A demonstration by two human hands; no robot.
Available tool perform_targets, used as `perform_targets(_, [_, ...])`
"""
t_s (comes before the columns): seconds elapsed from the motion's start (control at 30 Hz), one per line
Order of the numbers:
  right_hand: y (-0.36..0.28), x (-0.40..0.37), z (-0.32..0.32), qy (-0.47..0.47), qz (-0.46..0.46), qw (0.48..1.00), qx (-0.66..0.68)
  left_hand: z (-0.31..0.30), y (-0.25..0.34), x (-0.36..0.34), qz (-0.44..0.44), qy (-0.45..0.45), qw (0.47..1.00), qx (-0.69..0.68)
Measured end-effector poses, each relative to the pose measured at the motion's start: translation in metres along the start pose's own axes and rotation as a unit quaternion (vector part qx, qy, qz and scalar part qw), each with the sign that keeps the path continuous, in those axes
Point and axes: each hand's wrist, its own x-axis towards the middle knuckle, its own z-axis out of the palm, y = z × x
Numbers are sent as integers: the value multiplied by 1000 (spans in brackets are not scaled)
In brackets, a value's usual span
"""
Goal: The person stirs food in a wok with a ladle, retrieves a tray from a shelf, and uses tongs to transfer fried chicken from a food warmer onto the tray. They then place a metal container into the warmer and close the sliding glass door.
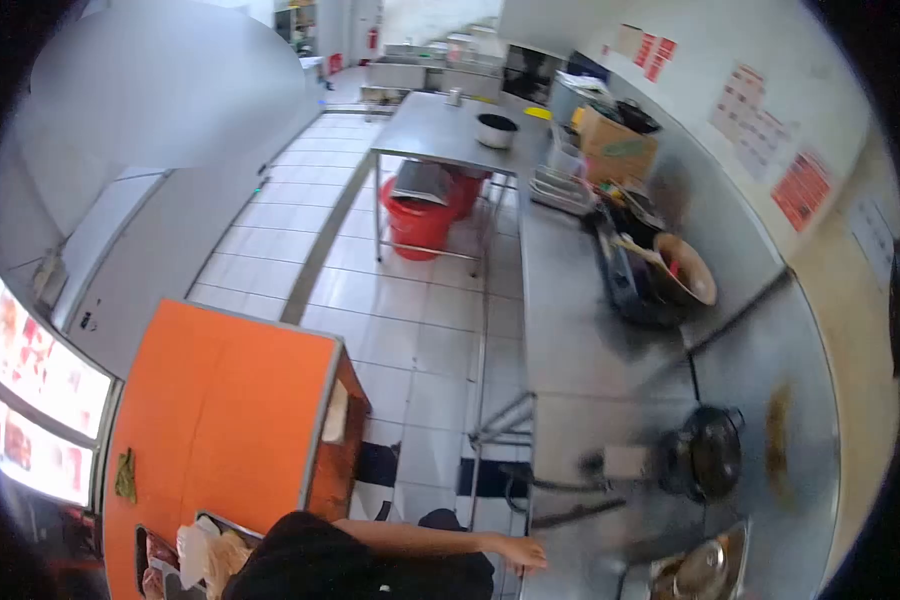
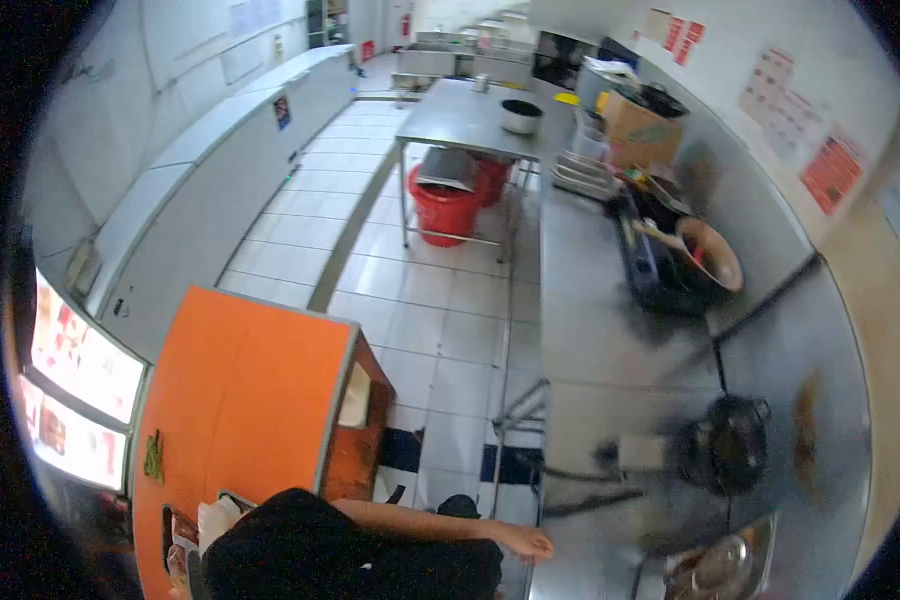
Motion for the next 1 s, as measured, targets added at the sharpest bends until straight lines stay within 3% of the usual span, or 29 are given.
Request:
perform_targets(0.07, [-34, 48, 26, -40, 4, 999, -9, -90, -41, -52, 25, 153, 986, -58])
perform_targets(0.1, [-52, 79, 37, -60, -6, 998, -11, -144, -61, -90, 183, 215, 959, -24])
perform_targets(0.13, [-74, 110, 41, -79, -16, 997, -9, -175, 2, -151, -15, 351, 935, -44])
perform_targets(0.17, [-99, 143, 53, -85, -33, 996, -11, -219, -21, -178, 15, 451, 892, 15])
perform_targets(0.2, [-129, 180, 65, -80, -56, 995, -25, -281, -89, -197, 128, 482, 867, 25])
perform_targets(0.23, [-180, 219, 100, -42, -97, 992, -65, -302, -53, -242, 39, 586, 785, -198])
perform_targets(0.27, [-231, 258, 136, 0, -133, 985, -107, -344, -74, -283, -43, 652, 757, 22])
perform_targets(0.3, [-278, 288, 172, -4, -157, 978, -138, -375, -97, -312, -33, 740, 672, 16])
perform_targets(0.37, [-373, 356, 270, -43, -226, 954, -192, -415, -70, -376, -52, 803, 594, -29])
perform_targets(0.47, [-458, 456, 425, -188, -376, 865, -274, -445, -57, -439, -21, 829, 540, -145])
perform_targets(0.53, [-496, 503, 544, -291, -528, 742, -295, -458, -72, -463, -32, 853, 487, -185])
perform_targets(0.57, [-516, 508, 595, -320, -471, 738, -360, -462, -68, -474, -43, 868, 457, -191])
perform_targets(0.6, [-530, 515, 643, -343, -414, 732, -419, -466, -66, -483, -108, 881, 436, -151])
perform_targets(0.63, [-535, 529, 682, -346, -421, 726, -419, -474, -76, -492, -173, 889, 412, -104])
perform_targets(0.67, [-539, 546, 722, -386, -415, 660, -492, -484, -111, -497, -154, 900, 387, -130])
perform_targets(0.7, [-544, 565, 764, -418, -407, 591, -558, -498, -143, -504, -124, 879, 391, -243])
perform_targets(0.77, [-523, 615, 828, -404, -443, 545, -586, -537, -177, -538, -170, 841, 461, -227])
perform_targets(0.83, [-509, 646, 863, -405, -385, 605, -567, -599, -161, -589, -190, 800, 491, -287])
perform_targets(0.87, [-488, 686, 873, -419, -326, 622, -576, -637, -164, -619, -211, 801, 526, -194])
perform_targets(0.9, [-474, 717, 878, -421, -281, 584, -635, -684, -163, -653, -227, 793, 558, -97])
perform_targets(0.97, [-482, 744, 888, -432, -155, 602, -653, -784, -109, -725, -312, 805, 505, -1])
perform_targets(1.0, [-493, 753, 898, -438, -94, 617, -647, -833, -67, -764, -267, 830, 490, 8])
